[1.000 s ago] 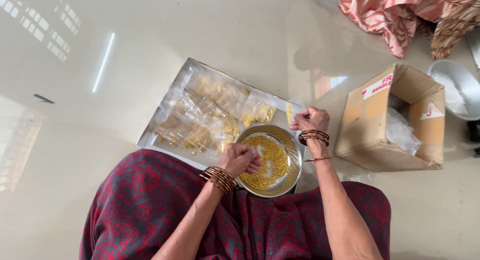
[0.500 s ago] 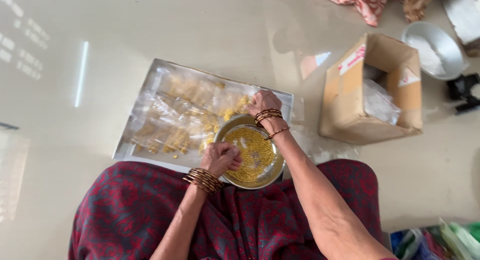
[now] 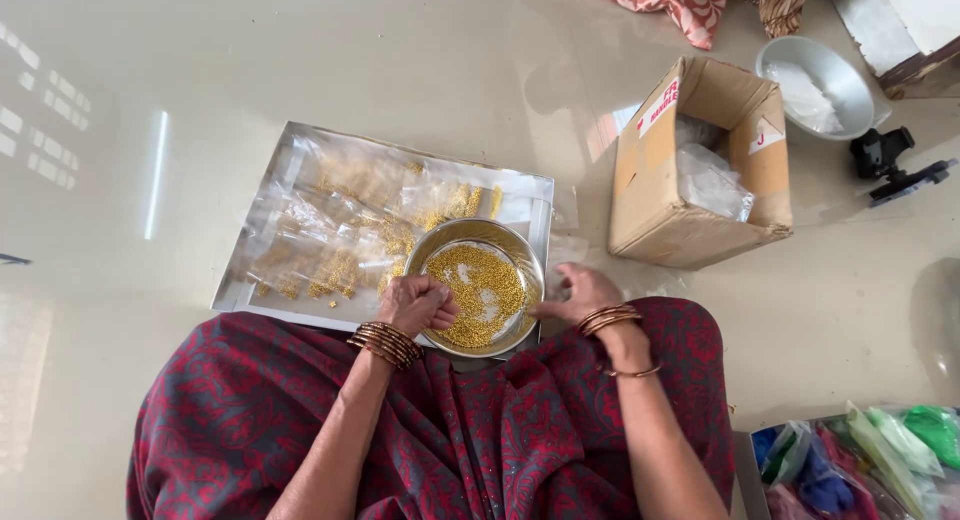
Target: The person packages small gold-colored beads from a bowl into individual plastic bags.
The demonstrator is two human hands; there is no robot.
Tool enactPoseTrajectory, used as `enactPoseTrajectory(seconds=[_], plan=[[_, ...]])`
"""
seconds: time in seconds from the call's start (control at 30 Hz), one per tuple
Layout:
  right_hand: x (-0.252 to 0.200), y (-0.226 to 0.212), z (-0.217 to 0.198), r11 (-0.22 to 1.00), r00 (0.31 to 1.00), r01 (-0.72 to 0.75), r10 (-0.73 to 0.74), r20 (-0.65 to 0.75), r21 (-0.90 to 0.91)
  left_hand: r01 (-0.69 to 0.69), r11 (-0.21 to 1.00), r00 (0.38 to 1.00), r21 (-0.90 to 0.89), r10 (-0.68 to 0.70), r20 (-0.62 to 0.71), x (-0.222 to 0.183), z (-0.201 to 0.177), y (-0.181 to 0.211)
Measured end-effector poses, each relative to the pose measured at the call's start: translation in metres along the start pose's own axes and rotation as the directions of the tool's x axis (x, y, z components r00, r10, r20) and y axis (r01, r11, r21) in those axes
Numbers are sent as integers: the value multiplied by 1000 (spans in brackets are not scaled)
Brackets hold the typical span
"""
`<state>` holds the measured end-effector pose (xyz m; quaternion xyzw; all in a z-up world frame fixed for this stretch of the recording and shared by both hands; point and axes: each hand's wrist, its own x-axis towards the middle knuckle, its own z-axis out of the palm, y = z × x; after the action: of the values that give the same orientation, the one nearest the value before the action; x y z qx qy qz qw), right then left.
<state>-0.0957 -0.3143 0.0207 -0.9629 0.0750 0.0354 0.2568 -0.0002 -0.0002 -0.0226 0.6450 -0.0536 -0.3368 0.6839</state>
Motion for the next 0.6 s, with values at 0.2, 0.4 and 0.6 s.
enactPoseTrajectory(seconds=[0.2, 0.4, 0.6], plan=[[11, 6, 41, 973, 972, -231, 232, 29, -31, -23, 1000, 992, 6, 24, -122, -15, -3, 10], [-25, -55, -15, 990, 985, -144, 143, -95, -5, -27, 999, 993, 39, 32, -115, -19, 2, 19], [-24, -46, -21, 995, 997, -75, 77, -29, 70, -29, 998, 996, -47, 25, -83, -12, -2, 6]])
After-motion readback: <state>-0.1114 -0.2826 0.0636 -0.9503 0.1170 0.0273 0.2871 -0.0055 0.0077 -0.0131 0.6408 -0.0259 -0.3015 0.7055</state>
